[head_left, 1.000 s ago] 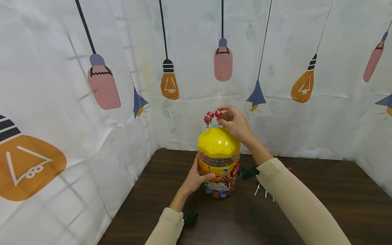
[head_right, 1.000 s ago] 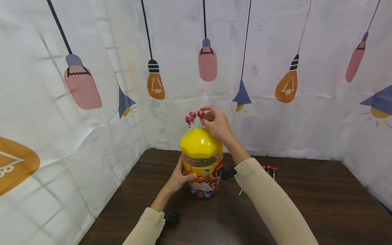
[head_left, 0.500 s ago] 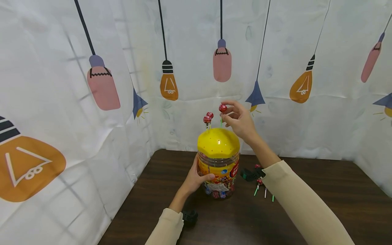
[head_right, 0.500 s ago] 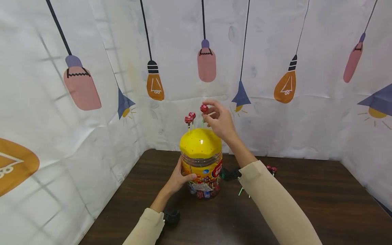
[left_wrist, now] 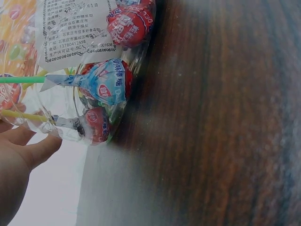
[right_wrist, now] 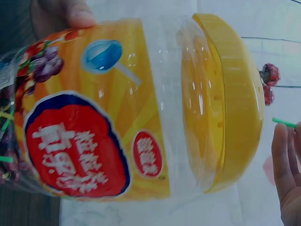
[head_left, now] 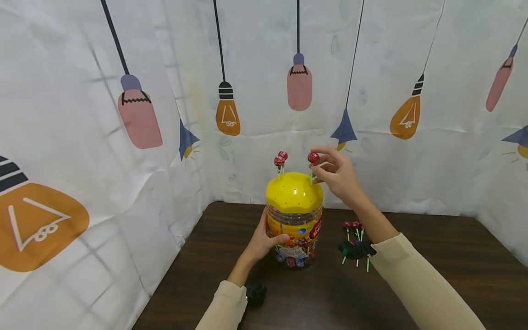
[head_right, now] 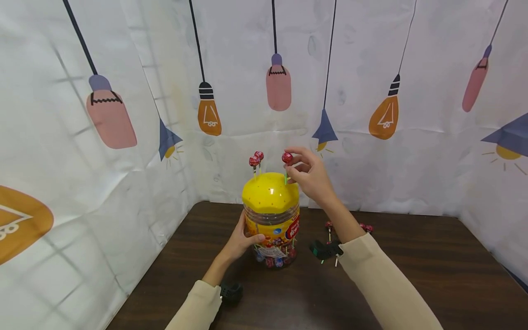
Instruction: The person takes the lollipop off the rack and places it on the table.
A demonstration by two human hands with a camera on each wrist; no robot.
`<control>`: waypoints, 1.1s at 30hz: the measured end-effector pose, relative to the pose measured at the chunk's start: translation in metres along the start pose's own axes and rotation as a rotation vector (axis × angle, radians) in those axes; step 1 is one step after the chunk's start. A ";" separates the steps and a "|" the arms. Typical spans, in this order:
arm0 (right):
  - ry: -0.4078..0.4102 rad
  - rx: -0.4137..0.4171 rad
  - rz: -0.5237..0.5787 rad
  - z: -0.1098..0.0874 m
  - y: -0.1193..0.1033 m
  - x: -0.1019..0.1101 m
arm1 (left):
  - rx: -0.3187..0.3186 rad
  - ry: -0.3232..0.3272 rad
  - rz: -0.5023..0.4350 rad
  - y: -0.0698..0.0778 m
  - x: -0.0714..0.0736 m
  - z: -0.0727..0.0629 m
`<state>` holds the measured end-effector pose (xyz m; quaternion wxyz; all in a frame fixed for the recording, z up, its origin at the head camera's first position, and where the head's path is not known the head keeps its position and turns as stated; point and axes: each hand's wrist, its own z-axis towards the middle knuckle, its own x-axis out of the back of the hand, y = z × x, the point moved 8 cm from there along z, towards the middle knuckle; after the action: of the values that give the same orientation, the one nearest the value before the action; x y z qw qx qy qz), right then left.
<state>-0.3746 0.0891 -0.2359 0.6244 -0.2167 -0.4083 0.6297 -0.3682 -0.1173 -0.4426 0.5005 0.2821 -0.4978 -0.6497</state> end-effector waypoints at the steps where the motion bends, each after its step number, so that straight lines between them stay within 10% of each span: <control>1: 0.002 -0.001 0.000 -0.002 0.001 0.002 | 0.001 0.000 0.001 0.000 0.000 0.000; 33: 0.015 -0.143 0.039 -0.079 0.069 0.074 | -0.013 -0.006 -0.008 0.002 -0.001 0.000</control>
<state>-0.3643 0.1870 -0.3175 0.5980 -0.2735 -0.4433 0.6092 -0.3670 -0.1164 -0.4405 0.4982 0.2792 -0.4940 -0.6556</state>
